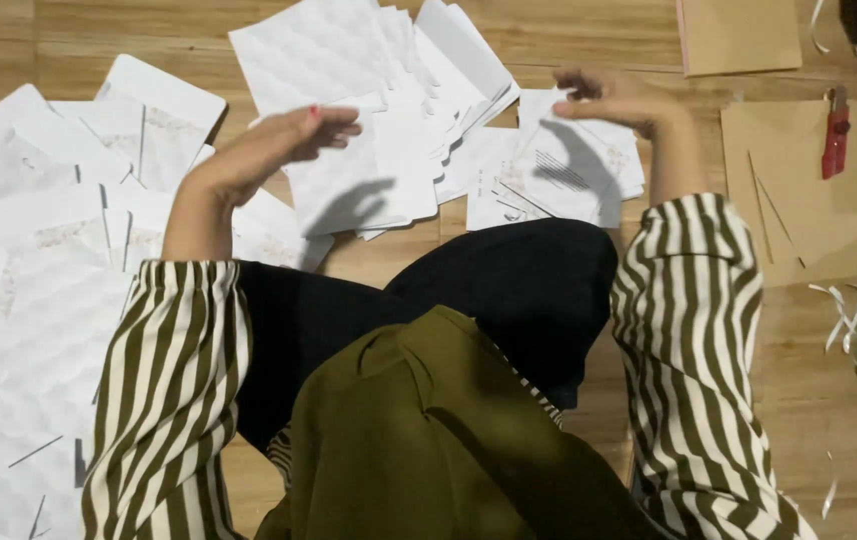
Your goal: The person is sitting on the floor, picking up printed invitation cards and inserting them into white envelopes.
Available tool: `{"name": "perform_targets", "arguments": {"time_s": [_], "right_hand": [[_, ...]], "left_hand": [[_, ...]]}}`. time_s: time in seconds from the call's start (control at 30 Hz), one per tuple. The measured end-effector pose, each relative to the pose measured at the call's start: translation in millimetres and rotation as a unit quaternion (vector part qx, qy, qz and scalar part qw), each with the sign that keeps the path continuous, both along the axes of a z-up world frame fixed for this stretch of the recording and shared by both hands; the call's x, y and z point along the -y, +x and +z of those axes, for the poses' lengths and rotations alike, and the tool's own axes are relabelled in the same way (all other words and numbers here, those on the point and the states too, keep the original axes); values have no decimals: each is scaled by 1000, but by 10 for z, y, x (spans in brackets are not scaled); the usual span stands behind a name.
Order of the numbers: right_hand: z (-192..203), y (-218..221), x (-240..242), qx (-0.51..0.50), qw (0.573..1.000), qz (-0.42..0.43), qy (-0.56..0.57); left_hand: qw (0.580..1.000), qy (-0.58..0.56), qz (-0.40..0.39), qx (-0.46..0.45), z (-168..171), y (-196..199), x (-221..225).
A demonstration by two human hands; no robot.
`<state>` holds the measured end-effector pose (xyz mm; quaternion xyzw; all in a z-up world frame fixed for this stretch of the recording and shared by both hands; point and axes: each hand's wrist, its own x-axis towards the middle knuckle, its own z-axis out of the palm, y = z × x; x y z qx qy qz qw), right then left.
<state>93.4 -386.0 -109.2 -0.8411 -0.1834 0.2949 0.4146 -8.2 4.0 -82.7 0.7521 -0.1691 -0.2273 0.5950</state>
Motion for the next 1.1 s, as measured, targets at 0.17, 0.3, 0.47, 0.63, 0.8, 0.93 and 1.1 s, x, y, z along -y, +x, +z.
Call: {"name": "perform_targets", "arguments": {"time_s": [0.17,0.3,0.47,0.63,0.8,0.93,1.1], "right_hand": [[-1488,246,685,31,956,-126,-265],[-1861,180,818,68,928,-155,-333],[-1755,59,520,96,912,-141,-373],[-1347,-448,-106,89,894,-31,-439],[-1549,-496,64,127,897,-16,-423],[-1551,-507,243,147,921,-28,-360],[-1850,-335,710,238,881,-42,-407]], "left_hand": [[970,47,123,-206,-969,-277,-203],[940,-25,216,-264,-1416,-446,-344],[886,-75,385,-248,-1693,-354,-402],[894,-25,370,-252,-1713,-353,-262],[900,0,368,-234,-1803,-400,-277],[904,25,367,-217,-1860,-437,-281],[913,64,365,-173,-1918,-499,-257]]}}
